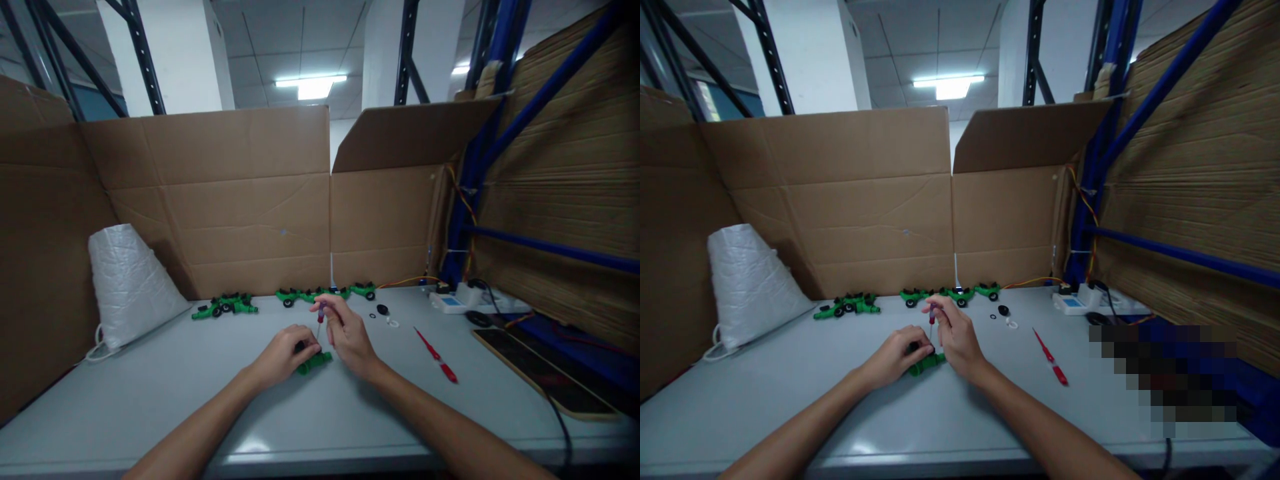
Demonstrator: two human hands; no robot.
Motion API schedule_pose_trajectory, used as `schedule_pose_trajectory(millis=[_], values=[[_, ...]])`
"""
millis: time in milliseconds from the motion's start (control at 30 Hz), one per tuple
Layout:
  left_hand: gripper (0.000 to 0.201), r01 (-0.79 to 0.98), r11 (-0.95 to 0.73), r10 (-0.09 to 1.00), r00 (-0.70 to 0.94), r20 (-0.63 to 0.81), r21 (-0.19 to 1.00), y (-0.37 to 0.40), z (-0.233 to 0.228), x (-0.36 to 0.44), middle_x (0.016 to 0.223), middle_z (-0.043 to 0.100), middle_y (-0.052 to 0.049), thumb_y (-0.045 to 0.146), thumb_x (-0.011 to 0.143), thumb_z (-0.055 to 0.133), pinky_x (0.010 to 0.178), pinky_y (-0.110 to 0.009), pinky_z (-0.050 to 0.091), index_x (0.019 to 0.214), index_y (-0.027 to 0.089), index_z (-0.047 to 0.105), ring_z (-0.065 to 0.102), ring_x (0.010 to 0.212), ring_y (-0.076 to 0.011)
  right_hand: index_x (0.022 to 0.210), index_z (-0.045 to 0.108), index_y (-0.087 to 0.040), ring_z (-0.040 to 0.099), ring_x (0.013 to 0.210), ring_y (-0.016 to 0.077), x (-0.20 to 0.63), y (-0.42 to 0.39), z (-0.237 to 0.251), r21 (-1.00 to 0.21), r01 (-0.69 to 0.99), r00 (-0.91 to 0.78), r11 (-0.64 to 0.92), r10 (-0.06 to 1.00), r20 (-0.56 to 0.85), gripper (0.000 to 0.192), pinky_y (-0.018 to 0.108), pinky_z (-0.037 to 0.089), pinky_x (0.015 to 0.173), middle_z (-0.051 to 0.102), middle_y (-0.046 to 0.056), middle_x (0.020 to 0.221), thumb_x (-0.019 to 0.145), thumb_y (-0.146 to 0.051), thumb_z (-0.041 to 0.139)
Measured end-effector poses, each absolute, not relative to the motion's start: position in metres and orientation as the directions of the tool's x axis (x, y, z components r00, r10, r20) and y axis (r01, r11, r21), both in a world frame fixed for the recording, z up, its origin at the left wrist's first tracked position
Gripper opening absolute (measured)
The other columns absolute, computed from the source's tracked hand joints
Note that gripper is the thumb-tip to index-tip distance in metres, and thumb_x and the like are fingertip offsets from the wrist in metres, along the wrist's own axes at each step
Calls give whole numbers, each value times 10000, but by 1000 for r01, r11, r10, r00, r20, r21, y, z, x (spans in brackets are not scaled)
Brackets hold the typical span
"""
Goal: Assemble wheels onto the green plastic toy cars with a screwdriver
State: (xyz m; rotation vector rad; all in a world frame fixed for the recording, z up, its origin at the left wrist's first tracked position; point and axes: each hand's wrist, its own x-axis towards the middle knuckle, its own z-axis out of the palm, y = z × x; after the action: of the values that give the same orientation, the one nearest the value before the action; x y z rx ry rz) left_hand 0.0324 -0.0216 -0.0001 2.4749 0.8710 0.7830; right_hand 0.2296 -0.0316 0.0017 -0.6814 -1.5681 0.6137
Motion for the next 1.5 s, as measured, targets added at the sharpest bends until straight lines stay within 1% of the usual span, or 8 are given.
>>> schedule_pose_trajectory(millis=[100, 200, 300, 667, 1000, 1267, 1367, 1500], values=[[296, 438, -722, 667, 646, 371, 536, -21, 0, 33, 913, 708, -48, 419, 1060, 609, 830, -287, 467, 908, 184, 706, 628, 892, -198, 1262, 602, -258, 476, 473, 85, 229, -28, 2, -751, 27, -70, 660, 750, 657, 295, 236, 410, 452, 705, 28, 1014, 1103, -477, 486], [303, 433, -723, 665, 648, 372, 539, -20, -2, 33, 910, 712, -52, 430, 1058, 610, 824, -291, 469, 914, 184, 711, 625, 886, -199, 1214, 618, -251, 626, 656, 141, 230, -24, 0, -743, 69, 0, 666, 745, 667, 289, 246, 503, 577, 643, 3, 907, 1049, -487, 604], [313, 433, -724, 665, 645, 376, 537, -20, -3, 33, 906, 709, -54, 440, 1056, 610, 818, -292, 470, 909, 182, 708, 620, 885, -200, 1193, 619, -248, 672, 761, 173, 231, -23, -2, -723, 107, 11, 682, 727, 687, 274, 276, 540, 685, 604, -11, 859, 1040, -475, 620], [322, 435, -740, 653, 648, 392, 513, -21, -3, 33, 894, 689, -48, 436, 1064, 599, 821, -281, 464, 886, 183, 688, 615, 876, -195, 1122, 644, -244, 525, 620, 143, 228, -21, -4, -680, 226, 36, 697, 692, 721, 241, 262, 438, 601, 580, -37, 775, 997, -446, 687], [308, 438, -733, 658, 651, 379, 520, -22, -2, 31, 918, 706, -53, 437, 1064, 601, 849, -289, 468, 920, 184, 700, 624, 902, -200, 1053, 646, -229, 521, 593, 132, 233, -22, -1, -705, 230, 127, 671, 698, 705, 295, 248, 439, 564, 592, -41, 745, 954, -487, 750], [282, 448, -729, 663, 650, 371, 517, -20, -3, 31, 902, 697, -38, 402, 1061, 614, 829, -271, 459, 905, 180, 691, 625, 883, -186, 1200, 574, -241, 496, 425, 60, 225, -29, 1, -790, -79, -72, 609, 787, 613, 328, 207, 369, 382, 736, 37, 1049, 1071, -541, 536], [272, 454, -727, 667, 648, 368, 516, -21, -3, 31, 886, 687, -34, 388, 1063, 613, 812, -270, 458, 902, 181, 685, 621, 871, -185, 1160, 543, -247, 481, 419, 58, 224, -28, 2, -805, -139, -97, 577, 801, 591, 305, 197, 346, 370, 727, 19, 1011, 1060, -534, 563], [251, 446, -728, 662, 655, 365, 520, -24, -3, 33, 906, 689, -36, 383, 1059, 620, 831, -274, 463, 922, 185, 692, 624, 882, -186, 1107, 552, -247, 506, 511, 96, 225, -26, 0, -799, -29, -9, 601, 799, 602, 300, 215, 406, 445, 672, -15, 874, 1016, -516, 647]])
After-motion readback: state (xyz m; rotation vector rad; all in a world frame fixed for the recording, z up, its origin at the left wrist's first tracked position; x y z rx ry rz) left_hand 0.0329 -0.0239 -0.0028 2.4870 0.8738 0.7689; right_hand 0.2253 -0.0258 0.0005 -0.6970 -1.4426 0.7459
